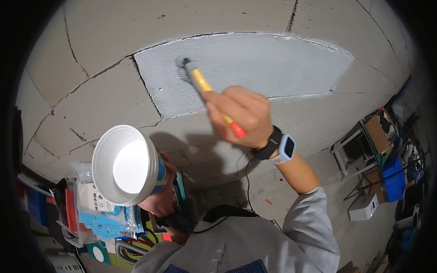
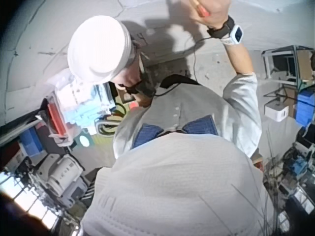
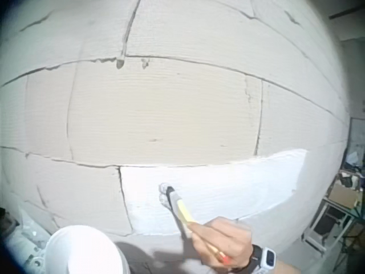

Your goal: The person is painting a small section of a concrete block wall using a handheld brush and a bucket of white paint.

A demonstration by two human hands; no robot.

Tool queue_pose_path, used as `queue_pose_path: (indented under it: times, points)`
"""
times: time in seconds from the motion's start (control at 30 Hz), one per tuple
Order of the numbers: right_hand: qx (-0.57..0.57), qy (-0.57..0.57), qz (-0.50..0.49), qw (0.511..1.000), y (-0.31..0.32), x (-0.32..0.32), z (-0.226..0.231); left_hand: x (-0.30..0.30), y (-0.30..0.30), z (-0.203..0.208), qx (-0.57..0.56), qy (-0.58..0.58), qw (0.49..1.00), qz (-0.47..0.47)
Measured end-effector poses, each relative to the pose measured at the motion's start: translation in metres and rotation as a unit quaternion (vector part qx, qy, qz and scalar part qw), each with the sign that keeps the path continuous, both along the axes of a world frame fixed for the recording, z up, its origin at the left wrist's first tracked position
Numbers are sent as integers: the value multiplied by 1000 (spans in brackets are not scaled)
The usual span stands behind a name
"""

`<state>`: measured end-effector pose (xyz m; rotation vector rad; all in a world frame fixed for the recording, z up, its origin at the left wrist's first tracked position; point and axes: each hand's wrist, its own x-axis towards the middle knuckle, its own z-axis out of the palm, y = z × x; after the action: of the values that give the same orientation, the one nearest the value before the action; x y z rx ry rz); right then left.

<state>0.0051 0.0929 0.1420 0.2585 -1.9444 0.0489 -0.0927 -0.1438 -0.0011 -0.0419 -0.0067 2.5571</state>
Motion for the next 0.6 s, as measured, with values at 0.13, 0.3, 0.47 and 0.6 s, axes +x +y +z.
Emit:
queue_pose_path:
  times: [0.13, 0.3, 0.47, 0.6]
  points:
    - [-31, 26, -88, 995, 42, 49, -4, -2, 6, 0, 12, 11, 1000, 4]
    - [-61, 37, -215, 974, 73, 98, -6, 7, 12, 4, 14, 3, 1000, -11]
    - [-50, 63, -244, 966, 70, 100, -14, 16, 18, 2, 9, 8, 1000, -19]
    - [-22, 40, -172, 984, 47, 61, -30, 17, 20, 5, 8, 3, 1000, -23]
